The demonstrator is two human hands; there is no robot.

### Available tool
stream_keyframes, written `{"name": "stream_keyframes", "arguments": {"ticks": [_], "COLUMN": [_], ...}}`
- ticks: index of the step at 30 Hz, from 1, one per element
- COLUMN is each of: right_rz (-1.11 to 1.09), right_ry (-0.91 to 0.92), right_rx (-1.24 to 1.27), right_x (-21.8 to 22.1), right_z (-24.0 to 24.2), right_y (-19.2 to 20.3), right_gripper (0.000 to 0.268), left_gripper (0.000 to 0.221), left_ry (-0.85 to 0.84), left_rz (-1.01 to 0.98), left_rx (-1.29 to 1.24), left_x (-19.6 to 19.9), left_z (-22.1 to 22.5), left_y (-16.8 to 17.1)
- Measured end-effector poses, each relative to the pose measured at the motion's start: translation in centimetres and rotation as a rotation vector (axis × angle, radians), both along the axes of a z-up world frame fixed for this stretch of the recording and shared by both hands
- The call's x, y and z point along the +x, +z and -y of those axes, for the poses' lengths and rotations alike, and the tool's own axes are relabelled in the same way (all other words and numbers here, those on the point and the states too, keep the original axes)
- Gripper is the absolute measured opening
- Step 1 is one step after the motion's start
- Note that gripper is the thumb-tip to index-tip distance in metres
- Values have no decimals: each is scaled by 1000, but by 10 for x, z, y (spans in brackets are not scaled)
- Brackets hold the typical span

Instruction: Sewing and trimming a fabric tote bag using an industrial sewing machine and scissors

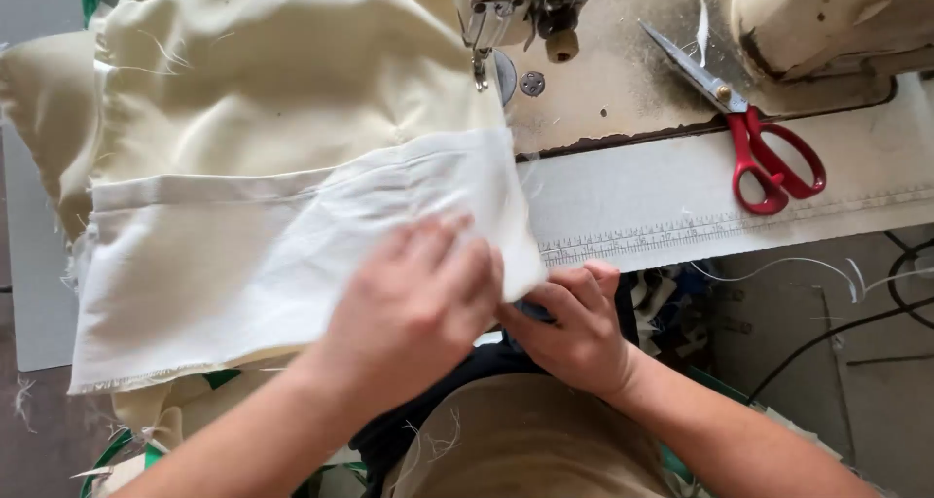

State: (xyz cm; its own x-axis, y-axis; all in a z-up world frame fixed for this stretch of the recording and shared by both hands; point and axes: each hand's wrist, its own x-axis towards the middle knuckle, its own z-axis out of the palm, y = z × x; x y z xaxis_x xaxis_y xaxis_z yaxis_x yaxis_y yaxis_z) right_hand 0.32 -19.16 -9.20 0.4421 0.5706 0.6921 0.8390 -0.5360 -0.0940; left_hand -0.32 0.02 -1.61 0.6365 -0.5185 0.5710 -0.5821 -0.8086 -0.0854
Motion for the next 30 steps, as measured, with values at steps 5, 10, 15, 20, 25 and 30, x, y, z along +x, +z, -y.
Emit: {"name": "stream_keyframes", "arguments": {"ticks": [5,10,15,20,25,30], "right_rz": [-37,-218,-440,-49,-44,-51], "right_ry": [52,106,-12,20,-19,-64], "right_rx": [28,93,184,102,57,30], "right_x": [1,10,35,46,39,40], "right_z": [7,10,4,-12,-12,-12], "right_y": [-9,3,10,35,29,26], "right_gripper": [8,3,45,9,10,10], "left_gripper": [11,11,9,28,34,30], "left_ry": [-131,-166,-227,-203,-25,11], "left_rz": [-155,-302,-370,-484,-501,-427], "left_rx": [97,-54,-205,-89,34,147], "left_x": [-7,-1,8,19,57,73], "left_z": [-7,-13,-16,-17,-10,-3], "left_y": [-39,-24,3,15,-13,-41]}}
